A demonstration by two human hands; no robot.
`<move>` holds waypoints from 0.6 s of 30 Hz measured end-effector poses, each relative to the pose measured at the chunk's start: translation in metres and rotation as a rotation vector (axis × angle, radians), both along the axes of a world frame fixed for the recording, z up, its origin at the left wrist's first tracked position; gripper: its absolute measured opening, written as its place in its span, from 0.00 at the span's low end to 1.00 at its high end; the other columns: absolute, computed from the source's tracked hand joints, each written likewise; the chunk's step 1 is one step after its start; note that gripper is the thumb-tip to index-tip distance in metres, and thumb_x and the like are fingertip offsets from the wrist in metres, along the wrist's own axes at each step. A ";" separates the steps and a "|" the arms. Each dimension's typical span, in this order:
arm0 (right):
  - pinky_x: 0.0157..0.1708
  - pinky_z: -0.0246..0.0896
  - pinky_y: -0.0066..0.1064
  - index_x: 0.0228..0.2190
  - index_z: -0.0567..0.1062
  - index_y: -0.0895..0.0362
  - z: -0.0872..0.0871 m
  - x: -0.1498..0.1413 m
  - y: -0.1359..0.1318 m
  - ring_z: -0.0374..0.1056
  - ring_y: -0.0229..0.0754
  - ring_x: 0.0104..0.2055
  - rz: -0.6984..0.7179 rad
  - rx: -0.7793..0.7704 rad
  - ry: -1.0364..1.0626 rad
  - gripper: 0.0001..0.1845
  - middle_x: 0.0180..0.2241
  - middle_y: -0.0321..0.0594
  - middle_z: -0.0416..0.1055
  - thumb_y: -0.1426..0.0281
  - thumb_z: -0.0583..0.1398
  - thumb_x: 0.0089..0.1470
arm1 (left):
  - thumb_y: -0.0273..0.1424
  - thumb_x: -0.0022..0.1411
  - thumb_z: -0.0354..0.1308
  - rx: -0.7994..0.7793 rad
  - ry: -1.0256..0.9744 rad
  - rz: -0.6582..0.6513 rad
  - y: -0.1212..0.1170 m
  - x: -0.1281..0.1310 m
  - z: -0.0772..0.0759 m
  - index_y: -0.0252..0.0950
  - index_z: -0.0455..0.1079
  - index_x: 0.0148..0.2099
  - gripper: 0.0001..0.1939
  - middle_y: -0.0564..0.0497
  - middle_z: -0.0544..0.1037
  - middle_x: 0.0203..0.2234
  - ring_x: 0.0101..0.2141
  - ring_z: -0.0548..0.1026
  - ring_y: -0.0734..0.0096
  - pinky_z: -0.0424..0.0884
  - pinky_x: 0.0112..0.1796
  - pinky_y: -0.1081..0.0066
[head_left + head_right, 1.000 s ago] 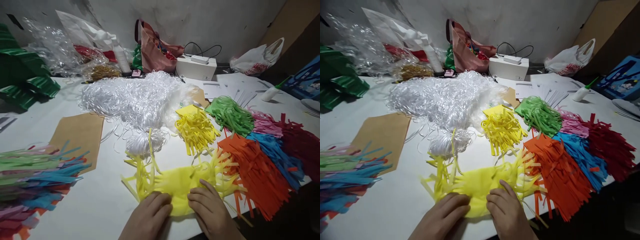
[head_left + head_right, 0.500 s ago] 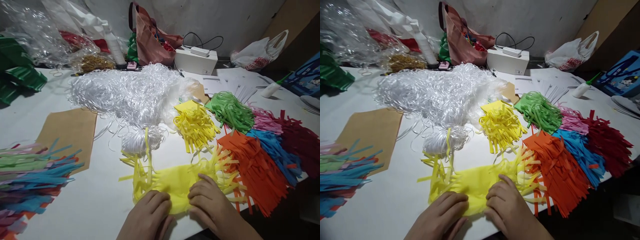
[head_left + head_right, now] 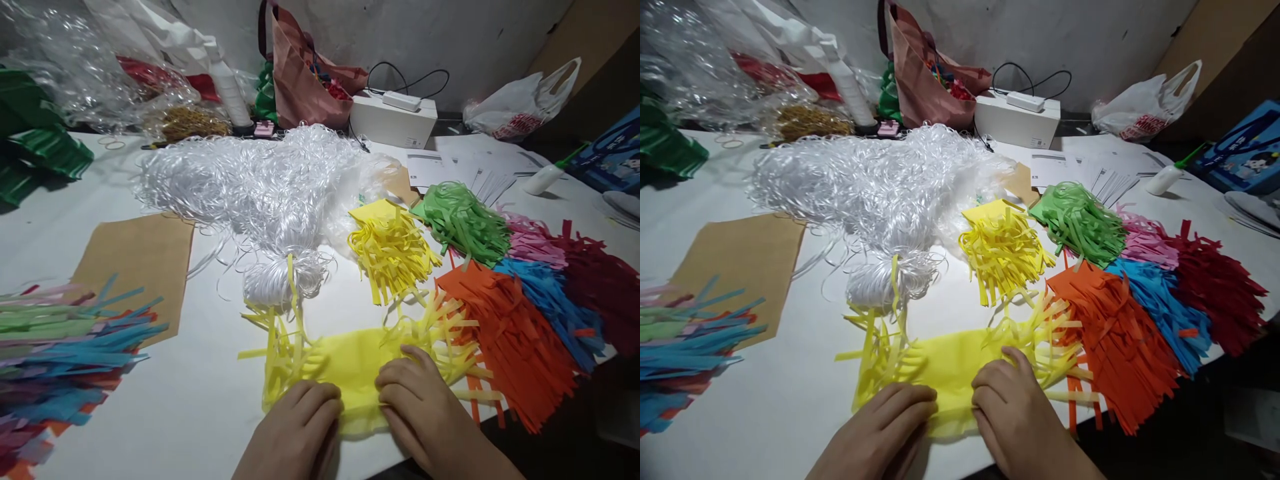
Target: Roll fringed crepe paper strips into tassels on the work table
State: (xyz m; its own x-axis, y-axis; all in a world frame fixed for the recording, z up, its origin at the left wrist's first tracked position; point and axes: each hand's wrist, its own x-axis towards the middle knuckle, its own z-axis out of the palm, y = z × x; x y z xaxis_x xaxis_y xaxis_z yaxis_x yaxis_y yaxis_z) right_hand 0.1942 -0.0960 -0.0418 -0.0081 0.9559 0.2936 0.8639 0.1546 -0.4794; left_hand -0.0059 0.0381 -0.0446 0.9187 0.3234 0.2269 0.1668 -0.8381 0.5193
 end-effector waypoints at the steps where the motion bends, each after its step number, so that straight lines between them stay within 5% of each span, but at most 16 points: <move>1: 0.63 0.49 0.43 0.36 0.70 0.55 -0.001 0.000 0.001 0.71 0.40 0.46 0.004 0.026 -0.024 0.10 0.38 0.38 0.76 0.79 0.52 0.63 | 0.20 0.63 0.50 0.001 0.012 -0.001 0.000 -0.001 -0.001 0.40 0.72 0.43 0.13 0.50 0.82 0.39 0.37 0.79 0.66 0.78 0.38 0.71; 6: 0.55 0.55 0.36 0.38 0.71 0.56 -0.005 0.002 0.006 0.71 0.40 0.44 0.029 0.074 -0.002 0.11 0.33 0.36 0.75 0.77 0.51 0.67 | 0.18 0.60 0.49 0.006 0.127 0.018 0.003 -0.007 0.001 0.41 0.71 0.42 0.16 0.52 0.81 0.38 0.35 0.78 0.66 0.75 0.35 0.71; 9: 0.43 0.56 0.35 0.34 0.71 0.55 -0.004 0.001 0.011 0.67 0.41 0.37 -0.103 0.022 0.047 0.11 0.28 0.35 0.71 0.74 0.52 0.68 | 0.22 0.65 0.49 0.039 0.267 0.055 0.009 -0.002 0.011 0.40 0.69 0.34 0.12 0.52 0.79 0.29 0.28 0.77 0.64 0.71 0.28 0.69; 15: 0.38 0.49 0.36 0.27 0.71 0.54 -0.009 -0.003 0.025 0.62 0.42 0.30 -0.307 -0.064 0.014 0.18 0.24 0.35 0.70 0.70 0.51 0.69 | 0.19 0.61 0.48 0.152 0.620 0.143 0.031 0.024 0.023 0.39 0.67 0.27 0.14 0.52 0.78 0.20 0.21 0.75 0.61 0.58 0.23 0.68; 18: 0.36 0.48 0.36 0.26 0.71 0.54 -0.011 -0.002 0.033 0.61 0.43 0.28 -0.328 -0.080 -0.046 0.21 0.23 0.36 0.69 0.69 0.48 0.70 | 0.18 0.62 0.47 0.247 0.509 0.131 0.039 0.030 0.021 0.38 0.72 0.34 0.14 0.50 0.81 0.27 0.26 0.77 0.61 0.64 0.28 0.67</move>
